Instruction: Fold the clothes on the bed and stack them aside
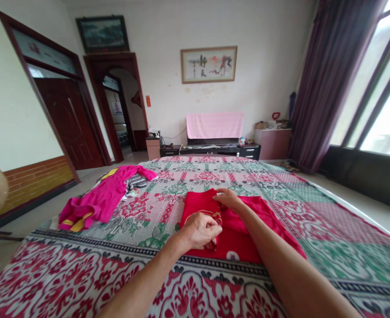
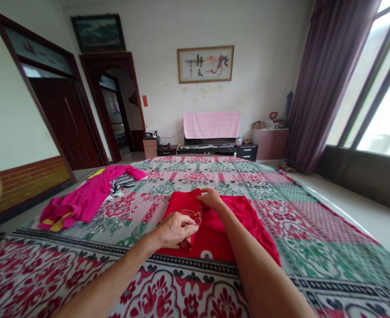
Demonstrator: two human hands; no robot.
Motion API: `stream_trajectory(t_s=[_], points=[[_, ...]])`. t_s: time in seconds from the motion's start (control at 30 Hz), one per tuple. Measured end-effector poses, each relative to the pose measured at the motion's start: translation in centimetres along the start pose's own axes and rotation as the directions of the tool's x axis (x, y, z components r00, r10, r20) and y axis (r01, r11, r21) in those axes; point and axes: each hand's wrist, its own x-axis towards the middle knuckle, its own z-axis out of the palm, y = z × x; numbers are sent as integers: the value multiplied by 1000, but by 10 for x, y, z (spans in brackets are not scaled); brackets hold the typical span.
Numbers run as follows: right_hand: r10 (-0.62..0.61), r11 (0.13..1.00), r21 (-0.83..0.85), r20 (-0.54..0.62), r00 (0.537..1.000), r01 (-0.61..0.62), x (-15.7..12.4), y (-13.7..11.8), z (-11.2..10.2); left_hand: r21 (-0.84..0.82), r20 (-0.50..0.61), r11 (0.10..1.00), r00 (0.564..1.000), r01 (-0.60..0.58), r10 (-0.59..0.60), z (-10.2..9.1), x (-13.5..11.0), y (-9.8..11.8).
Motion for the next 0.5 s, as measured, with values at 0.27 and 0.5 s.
stream_trajectory(t_s=[0.27, 0.5], points=[[17, 990, -138, -24, 1000, -21, -1, -5, 0, 99, -377, 995, 926, 21, 18, -36, 4, -15], [-21, 904, -428, -7, 1000, 16, 1, -9, 1, 406, -471, 914, 856, -5, 214, -26, 10, -53]])
